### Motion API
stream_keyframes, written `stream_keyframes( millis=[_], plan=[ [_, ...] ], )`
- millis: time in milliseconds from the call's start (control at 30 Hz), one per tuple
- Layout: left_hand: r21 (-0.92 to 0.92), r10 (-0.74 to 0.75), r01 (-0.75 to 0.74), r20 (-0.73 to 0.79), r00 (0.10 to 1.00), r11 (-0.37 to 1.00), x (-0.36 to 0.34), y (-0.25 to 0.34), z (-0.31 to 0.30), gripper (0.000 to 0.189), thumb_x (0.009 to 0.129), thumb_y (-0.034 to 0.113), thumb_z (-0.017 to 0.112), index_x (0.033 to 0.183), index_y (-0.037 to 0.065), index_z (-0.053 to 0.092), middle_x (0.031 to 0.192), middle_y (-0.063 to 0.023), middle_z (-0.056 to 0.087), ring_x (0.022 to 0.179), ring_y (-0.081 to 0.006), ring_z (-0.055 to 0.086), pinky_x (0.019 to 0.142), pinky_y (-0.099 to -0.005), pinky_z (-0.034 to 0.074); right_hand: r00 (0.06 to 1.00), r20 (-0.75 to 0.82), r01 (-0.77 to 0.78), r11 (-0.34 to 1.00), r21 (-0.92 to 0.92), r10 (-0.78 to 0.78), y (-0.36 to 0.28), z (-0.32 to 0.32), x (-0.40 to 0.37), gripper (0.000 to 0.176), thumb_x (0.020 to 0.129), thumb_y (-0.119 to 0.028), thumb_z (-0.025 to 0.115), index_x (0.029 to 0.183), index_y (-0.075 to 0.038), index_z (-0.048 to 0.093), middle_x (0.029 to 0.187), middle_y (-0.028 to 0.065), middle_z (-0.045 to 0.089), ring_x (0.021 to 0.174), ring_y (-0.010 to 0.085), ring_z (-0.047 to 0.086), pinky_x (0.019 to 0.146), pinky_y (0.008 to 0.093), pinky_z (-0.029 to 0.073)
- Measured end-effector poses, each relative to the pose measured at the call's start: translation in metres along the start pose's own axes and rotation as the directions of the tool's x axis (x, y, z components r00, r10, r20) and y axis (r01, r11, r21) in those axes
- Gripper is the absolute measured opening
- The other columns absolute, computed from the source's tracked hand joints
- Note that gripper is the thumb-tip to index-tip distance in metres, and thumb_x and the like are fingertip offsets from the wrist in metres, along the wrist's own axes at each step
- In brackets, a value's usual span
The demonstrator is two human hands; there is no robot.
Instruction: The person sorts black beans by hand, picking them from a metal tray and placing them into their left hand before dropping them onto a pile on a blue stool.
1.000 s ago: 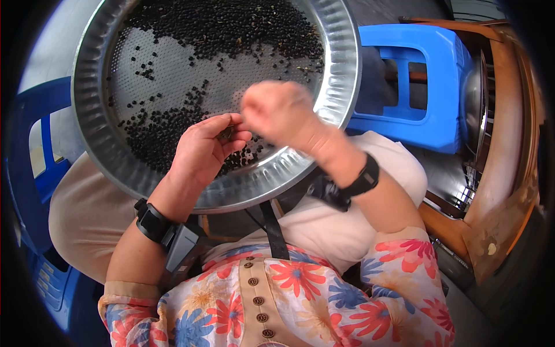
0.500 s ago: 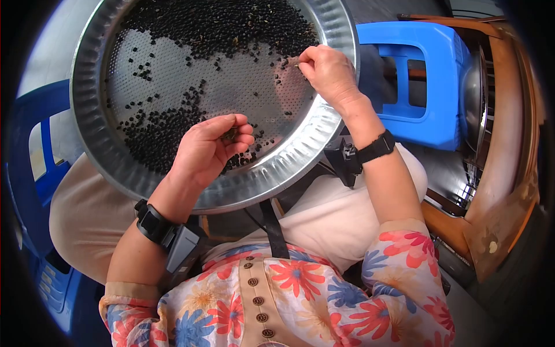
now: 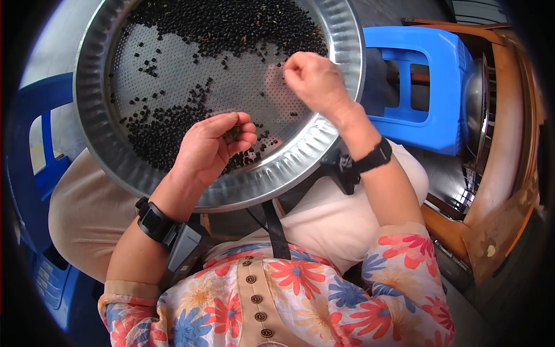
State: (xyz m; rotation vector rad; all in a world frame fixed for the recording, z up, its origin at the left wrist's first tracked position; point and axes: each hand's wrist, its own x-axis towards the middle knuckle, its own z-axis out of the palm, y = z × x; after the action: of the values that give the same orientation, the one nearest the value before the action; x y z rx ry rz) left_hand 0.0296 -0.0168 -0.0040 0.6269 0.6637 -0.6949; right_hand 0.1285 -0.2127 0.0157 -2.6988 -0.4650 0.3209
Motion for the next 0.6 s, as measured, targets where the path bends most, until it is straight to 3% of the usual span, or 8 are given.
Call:
stream_keyframes(
  millis=[167,200,267,300,367,433,533,600],
  plan=[
    [-0.054,0.032,-0.034,-0.041,0.999,0.998,0.003,-0.003,0.001,0.021,0.092,0.011,0.045,0.097,-0.005,0.058,0.088,-0.0102,0.062,0.073,-0.0165,0.062,0.066,-0.0269,0.053,0.942,0.038,0.322,0.931,0.17,-0.333,-0.048,0.017,-0.032,0.013,0.077,-0.021,0.055,0.074,-0.009,0.057,0.073,0.0079,0.059,0.071,0.0259,0.06,0.065,0.0392,0.048],
    [-0.052,0.031,-0.033,-0.039,0.999,0.998,0.005,-0.004,-0.002,0.021,0.092,0.011,0.045,0.097,-0.005,0.058,0.088,-0.0102,0.062,0.073,-0.0165,0.062,0.066,-0.0269,0.053,0.928,0.071,0.353,0.925,0.143,-0.365,-0.054,0.02,-0.039,0.012,0.077,-0.021,0.055,0.074,-0.009,0.057,0.073,0.0073,0.059,0.071,0.0257,0.06,0.065,0.0391,0.048],
    [-0.028,0.028,-0.027,0.06,0.998,0.999,0.008,-0.005,-0.008,0.023,0.092,0.012,0.044,0.104,-0.003,0.057,0.098,-0.0083,0.062,0.089,-0.016,0.06,0.073,-0.029,0.052,0.894,0.006,0.44,0.881,0.171,-0.448,-0.059,0.026,-0.047,0.017,0.077,-0.02,0.058,0.067,-0.007,0.053,0.067,0.0083,0.054,0.067,0.0263,0.058,0.061,0.0381,0.046],
    [-0.032,0.023,-0.022,0.038,0.999,0.999,0.008,-0.007,-0.007,0.024,0.092,0.012,0.043,0.104,-0.004,0.057,0.096,-0.0093,0.062,0.086,-0.0164,0.061,0.071,-0.028,0.052,0.896,0.008,0.437,0.883,0.171,-0.445,-0.058,0.023,-0.046,0.017,0.077,-0.02,0.058,0.067,-0.007,0.053,0.067,0.0083,0.054,0.067,0.0263,0.058,0.061,0.0381,0.046],
    [-0.025,0.002,-0.001,0.022,1.0,1.0,0.005,-0.006,0.0,0.023,0.092,0.012,0.044,0.1,-0.005,0.057,0.092,-0.0103,0.062,0.08,-0.0167,0.062,0.068,-0.027,0.053,0.917,0.094,0.378,0.92,0.106,-0.388,-0.051,0.015,-0.038,0.012,0.077,-0.019,0.053,0.074,-0.009,0.058,0.073,0.0071,0.059,0.074,0.0252,0.06,0.066,0.0391,0.047],
    [-0.02,-0.012,0.012,0.005,1.0,1.0,0.003,-0.004,0.003,0.021,0.092,0.011,0.045,0.097,-0.005,0.058,0.088,-0.0113,0.062,0.073,-0.017,0.062,0.065,-0.0259,0.053,0.974,-0.029,0.225,0.966,0.127,-0.223,-0.028,0.01,-0.025,0.011,0.077,-0.016,0.052,0.074,-0.008,0.059,0.075,0.0086,0.059,0.074,0.0267,0.059,0.067,0.0402,0.047],
    [-0.02,-0.004,0.004,0.006,1.0,1.0,0.002,-0.002,0.003,0.021,0.092,0.012,0.046,0.098,-0.005,0.057,0.087,-0.0127,0.062,0.073,-0.0177,0.062,0.065,-0.0257,0.054,0.999,-0.025,-0.046,0.984,-0.172,0.042,0.017,-0.007,-0.009,0.014,0.079,-0.013,0.052,0.083,-0.006,0.063,0.087,0.0119,0.063,0.08,0.0305,0.061,0.072,0.0404,0.049],
    [-0.02,-0.003,0.003,0.002,1.0,1.0,0.001,-0.001,0.003,0.021,0.091,0.012,0.047,0.098,-0.005,0.057,0.086,-0.0132,0.062,0.073,-0.018,0.062,0.065,-0.0258,0.054,0.997,-0.005,-0.078,0.977,-0.198,0.078,0.028,-0.007,-0.009,0.015,0.079,-0.012,0.051,0.086,-0.006,0.063,0.089,0.0128,0.063,0.083,0.0317,0.06,0.074,0.0415,0.048]
  ],
)
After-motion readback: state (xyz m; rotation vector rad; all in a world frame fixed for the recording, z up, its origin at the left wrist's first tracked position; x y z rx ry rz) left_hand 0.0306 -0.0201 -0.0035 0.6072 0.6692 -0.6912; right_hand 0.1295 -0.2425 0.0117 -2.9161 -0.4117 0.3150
